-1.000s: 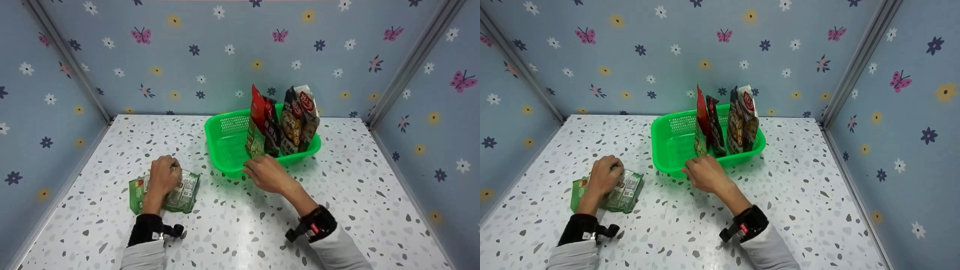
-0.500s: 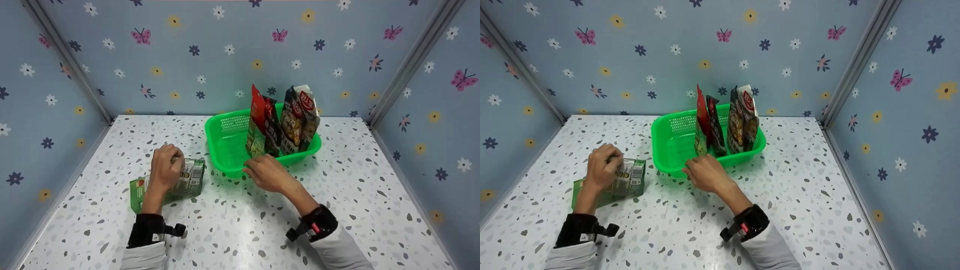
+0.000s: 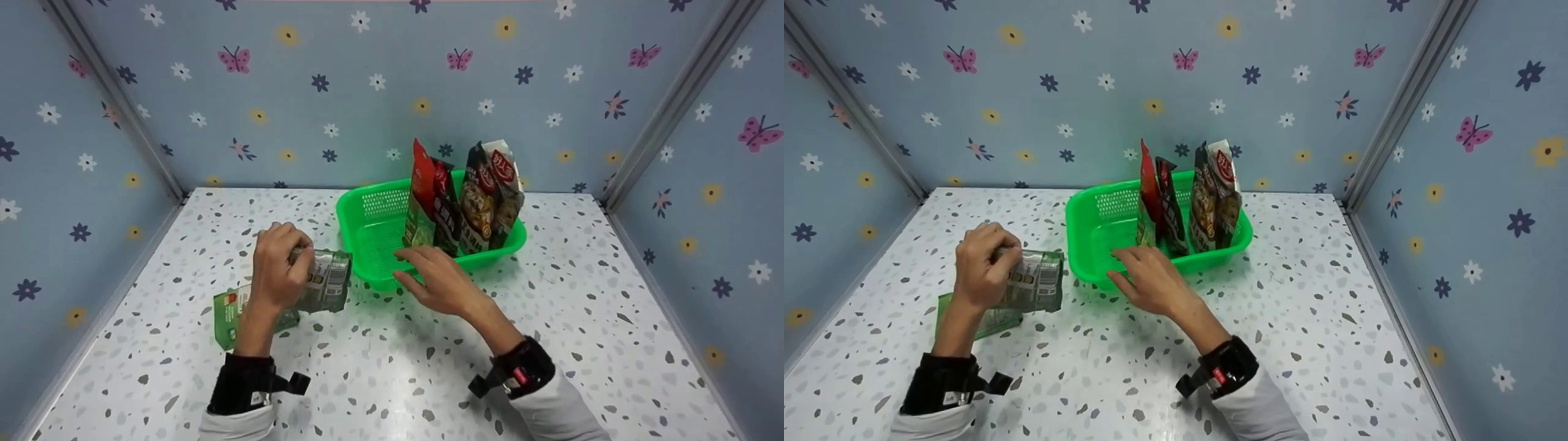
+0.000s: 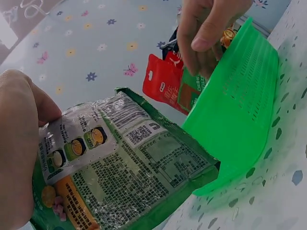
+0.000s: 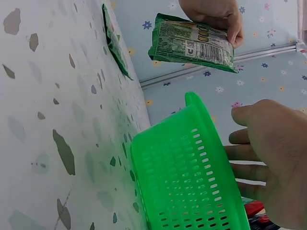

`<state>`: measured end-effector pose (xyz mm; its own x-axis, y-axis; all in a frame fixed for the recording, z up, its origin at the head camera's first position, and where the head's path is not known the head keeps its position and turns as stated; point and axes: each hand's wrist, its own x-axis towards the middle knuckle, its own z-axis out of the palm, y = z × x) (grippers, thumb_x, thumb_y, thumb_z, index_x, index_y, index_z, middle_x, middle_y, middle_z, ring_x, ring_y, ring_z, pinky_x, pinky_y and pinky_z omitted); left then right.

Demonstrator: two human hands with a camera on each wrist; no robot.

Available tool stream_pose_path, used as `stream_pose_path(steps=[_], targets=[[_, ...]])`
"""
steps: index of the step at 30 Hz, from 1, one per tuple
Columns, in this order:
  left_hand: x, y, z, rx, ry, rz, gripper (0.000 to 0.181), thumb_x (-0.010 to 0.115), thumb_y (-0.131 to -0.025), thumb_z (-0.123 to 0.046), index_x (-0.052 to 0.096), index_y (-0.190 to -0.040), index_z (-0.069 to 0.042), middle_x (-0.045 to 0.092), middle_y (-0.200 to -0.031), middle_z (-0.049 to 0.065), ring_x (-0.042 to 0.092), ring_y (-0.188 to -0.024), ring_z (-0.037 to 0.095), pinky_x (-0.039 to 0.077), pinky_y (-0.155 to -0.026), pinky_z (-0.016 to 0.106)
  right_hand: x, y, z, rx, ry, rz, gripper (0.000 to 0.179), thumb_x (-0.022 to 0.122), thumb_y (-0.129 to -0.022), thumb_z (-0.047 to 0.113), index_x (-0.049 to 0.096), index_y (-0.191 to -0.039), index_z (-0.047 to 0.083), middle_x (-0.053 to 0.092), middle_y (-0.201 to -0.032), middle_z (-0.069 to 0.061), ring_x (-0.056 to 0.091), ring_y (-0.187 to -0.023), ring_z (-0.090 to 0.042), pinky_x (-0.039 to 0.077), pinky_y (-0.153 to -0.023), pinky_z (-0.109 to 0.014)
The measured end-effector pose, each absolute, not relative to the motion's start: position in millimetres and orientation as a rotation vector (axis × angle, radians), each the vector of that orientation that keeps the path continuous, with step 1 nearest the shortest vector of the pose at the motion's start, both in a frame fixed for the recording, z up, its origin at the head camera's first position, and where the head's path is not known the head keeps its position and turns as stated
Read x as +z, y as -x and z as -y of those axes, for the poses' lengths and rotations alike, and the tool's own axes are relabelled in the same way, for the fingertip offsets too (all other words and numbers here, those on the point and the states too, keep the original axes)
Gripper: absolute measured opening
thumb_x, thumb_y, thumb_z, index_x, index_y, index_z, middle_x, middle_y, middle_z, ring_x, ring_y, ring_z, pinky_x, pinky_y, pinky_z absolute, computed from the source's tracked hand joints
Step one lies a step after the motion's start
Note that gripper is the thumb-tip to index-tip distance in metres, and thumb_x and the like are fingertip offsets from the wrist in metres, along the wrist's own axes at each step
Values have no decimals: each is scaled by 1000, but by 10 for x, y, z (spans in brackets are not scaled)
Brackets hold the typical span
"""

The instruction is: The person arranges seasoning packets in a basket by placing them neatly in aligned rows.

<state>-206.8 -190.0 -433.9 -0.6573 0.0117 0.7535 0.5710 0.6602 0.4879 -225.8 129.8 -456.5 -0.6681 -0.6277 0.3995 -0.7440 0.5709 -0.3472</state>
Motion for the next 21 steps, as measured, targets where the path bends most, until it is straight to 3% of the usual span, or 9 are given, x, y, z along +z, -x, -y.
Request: stream_pose_path(steps=[9,18,21], targets=[[-4205,1929,1546,-936,641,2073,18,63,-94,-12,67,-77,-8,56,-75,10,44,-73,26,32,-80,40,-4339,2010,-1201,1058,-1307,2430,57,71,-113,28,56,-163,6,64,-163,-14,62,-153,-33,53,-125,-57],[-4194,1821,1313,-912,764,2010,14,68,-97,-10,71,-84,-10,59,-81,8,45,-75,25,33,-81,41,-4278,1947,-1184,1138,-1379,2385,48,73,-112,20,64,-154,1,77,-145,-17,80,-121,-29,67,-103,-50],[-4190,1802,1262,-909,799,2005,12,68,-96,-10,72,-85,-10,60,-83,8,45,-76,25,34,-83,42,-4269,1952,-1177,1152,-1404,2375,42,72,-112,18,68,-150,0,81,-137,-17,82,-118,-28,68,-101,-46]])
